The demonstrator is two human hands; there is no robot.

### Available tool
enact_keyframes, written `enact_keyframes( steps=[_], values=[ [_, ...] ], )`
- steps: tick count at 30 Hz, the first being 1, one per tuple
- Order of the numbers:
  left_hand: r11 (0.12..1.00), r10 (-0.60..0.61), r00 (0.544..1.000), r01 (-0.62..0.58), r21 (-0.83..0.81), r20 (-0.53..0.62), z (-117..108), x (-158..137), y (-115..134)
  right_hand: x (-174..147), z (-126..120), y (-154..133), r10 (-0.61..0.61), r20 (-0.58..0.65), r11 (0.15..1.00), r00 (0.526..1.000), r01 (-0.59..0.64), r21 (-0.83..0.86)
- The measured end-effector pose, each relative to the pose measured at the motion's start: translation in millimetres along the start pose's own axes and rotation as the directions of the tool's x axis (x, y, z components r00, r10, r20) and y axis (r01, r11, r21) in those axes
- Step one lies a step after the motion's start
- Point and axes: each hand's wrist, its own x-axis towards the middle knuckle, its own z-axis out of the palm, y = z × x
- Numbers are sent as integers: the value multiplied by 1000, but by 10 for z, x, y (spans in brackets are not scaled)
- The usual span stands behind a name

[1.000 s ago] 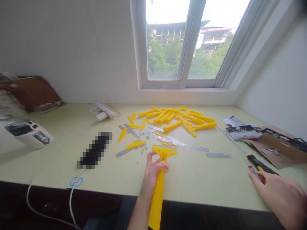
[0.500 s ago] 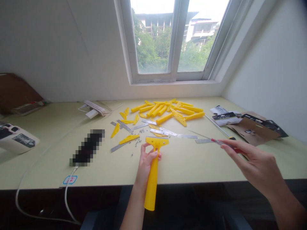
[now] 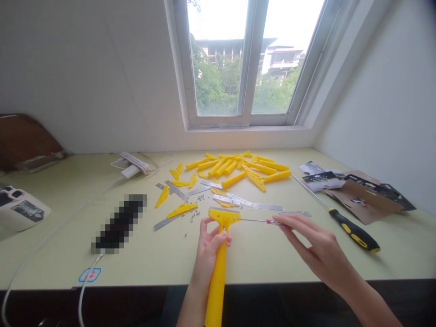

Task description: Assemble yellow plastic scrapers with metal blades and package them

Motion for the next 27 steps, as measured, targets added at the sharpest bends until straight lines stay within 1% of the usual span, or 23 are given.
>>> enact_keyframes(
  steps=[8,11,14,17,24,27],
  values=[
    [1000,3,1000,-3,-10,5,-3,0,-7,45,31,-16,-45,47,999,998,45,8],
    [1000,22,1000,-22,-3,11,-3,4,-23,67,22,-33,-97,70,995,993,98,-20],
    [999,31,999,-31,16,9,5,1,-27,99,-1,-72,-152,119,985,981,160,-60],
    [999,30,1000,-30,22,0,14,-6,-20,137,-23,-110,-176,146,979,974,188,-74],
    [1000,-11,1000,10,21,9,-3,-7,-12,191,-11,-141,-162,120,981,980,173,-90],
    [1000,-12,1000,11,9,25,-9,-8,-16,190,-5,-162,-129,79,989,989,134,-69]
  ],
)
